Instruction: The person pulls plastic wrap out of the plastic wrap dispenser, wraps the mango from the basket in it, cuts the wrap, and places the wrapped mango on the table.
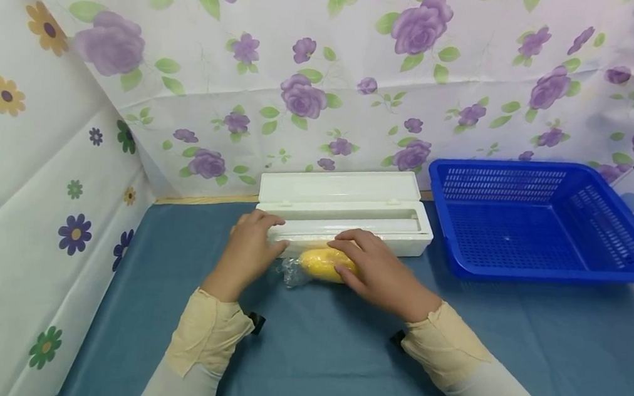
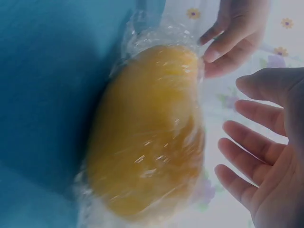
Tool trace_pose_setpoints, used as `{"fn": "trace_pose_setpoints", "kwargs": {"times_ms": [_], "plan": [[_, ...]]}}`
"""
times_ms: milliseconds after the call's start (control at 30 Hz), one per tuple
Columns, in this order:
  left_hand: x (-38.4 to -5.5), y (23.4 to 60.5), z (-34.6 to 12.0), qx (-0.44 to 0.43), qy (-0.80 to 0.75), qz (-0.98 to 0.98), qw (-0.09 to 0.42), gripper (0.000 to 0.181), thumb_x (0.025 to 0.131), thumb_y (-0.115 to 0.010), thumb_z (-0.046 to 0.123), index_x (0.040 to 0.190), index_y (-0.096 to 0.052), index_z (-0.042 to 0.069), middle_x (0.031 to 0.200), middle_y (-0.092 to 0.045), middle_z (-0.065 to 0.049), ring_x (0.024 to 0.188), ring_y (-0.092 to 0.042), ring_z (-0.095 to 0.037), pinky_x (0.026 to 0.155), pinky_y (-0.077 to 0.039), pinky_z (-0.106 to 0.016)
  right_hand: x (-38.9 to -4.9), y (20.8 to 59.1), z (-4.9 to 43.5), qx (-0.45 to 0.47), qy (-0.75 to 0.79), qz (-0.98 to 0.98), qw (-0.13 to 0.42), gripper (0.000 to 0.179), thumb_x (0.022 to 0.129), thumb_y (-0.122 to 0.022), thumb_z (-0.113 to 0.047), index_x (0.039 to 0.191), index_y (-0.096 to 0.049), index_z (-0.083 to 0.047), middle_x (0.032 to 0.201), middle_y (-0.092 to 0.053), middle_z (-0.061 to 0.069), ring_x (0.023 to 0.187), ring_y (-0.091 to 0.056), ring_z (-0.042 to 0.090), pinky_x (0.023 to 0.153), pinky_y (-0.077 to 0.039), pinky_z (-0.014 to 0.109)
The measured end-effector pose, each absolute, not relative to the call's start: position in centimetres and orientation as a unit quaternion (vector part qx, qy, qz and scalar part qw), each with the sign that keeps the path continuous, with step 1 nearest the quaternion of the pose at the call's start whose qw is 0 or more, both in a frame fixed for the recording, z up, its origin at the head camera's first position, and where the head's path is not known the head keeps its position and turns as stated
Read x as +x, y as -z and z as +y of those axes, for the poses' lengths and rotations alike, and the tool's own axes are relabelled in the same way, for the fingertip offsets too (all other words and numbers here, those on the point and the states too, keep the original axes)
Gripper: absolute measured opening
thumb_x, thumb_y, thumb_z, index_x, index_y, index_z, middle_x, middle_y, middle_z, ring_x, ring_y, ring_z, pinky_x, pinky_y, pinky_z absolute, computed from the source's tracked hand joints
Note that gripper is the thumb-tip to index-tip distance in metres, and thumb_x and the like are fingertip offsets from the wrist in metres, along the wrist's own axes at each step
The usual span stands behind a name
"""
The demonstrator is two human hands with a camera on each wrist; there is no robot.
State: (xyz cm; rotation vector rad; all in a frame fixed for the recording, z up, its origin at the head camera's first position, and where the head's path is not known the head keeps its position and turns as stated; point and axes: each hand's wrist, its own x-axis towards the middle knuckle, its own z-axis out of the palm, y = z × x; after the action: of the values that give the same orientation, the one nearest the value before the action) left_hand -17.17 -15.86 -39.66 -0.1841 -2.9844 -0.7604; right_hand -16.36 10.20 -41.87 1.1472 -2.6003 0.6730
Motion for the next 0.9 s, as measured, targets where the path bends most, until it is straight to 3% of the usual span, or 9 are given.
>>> {"fn": "trace_pose_setpoints", "kwargs": {"times_ms": [300, 567, 800, 900], "plan": [[-17.7, 40.8, -17.4, -0.050, 0.279, -0.959, 0.019, 0.042, 0.092, -0.075, 0.024, 0.130, -0.068, 0.008, 0.132, -0.054, -0.019, 0.125, -0.048, -0.041, 0.099, -0.046, -0.055, -17.1, 39.7, 7.7, 0.421, -0.202, -0.880, 0.088, 0.039, 0.101, -0.063, -0.023, 0.138, -0.059, -0.011, 0.132, -0.061, 0.007, 0.121, -0.060, 0.024, 0.106, -0.049, 0.044], [-17.7, 42.0, -18.7, -0.048, 0.302, -0.952, 0.030, 0.037, 0.095, -0.072, 0.028, 0.128, -0.070, 0.010, 0.142, -0.048, -0.020, 0.130, -0.048, -0.042, 0.102, -0.046, -0.057, -18.0, 38.7, 5.4, 0.442, -0.157, -0.882, 0.055, 0.034, 0.103, -0.058, -0.022, 0.136, -0.061, -0.011, 0.125, -0.062, 0.006, 0.112, -0.063, 0.020, 0.100, -0.052, 0.038], [-17.7, 42.8, -19.1, -0.048, 0.317, -0.947, 0.026, 0.032, 0.096, -0.070, 0.031, 0.123, -0.072, 0.013, 0.153, -0.041, -0.016, 0.107, -0.064, -0.036, 0.090, -0.052, -0.053, -18.2, 37.9, 3.2, 0.462, -0.119, -0.879, 0.019, 0.037, 0.104, -0.057, -0.022, 0.139, -0.059, -0.011, 0.126, -0.061, 0.008, 0.109, -0.063, 0.020, 0.095, -0.053, 0.037], [-17.8, 43.1, -19.4, -0.055, 0.330, -0.942, 0.028, 0.029, 0.096, -0.070, 0.030, 0.120, -0.073, 0.014, 0.154, -0.041, -0.015, 0.108, -0.063, -0.036, 0.089, -0.052, -0.053, -18.5, 37.8, 2.4, 0.467, -0.115, -0.877, 0.010, 0.038, 0.104, -0.057, -0.021, 0.140, -0.058, -0.010, 0.127, -0.061, 0.008, 0.110, -0.063, 0.020, 0.096, -0.053, 0.035]]}}
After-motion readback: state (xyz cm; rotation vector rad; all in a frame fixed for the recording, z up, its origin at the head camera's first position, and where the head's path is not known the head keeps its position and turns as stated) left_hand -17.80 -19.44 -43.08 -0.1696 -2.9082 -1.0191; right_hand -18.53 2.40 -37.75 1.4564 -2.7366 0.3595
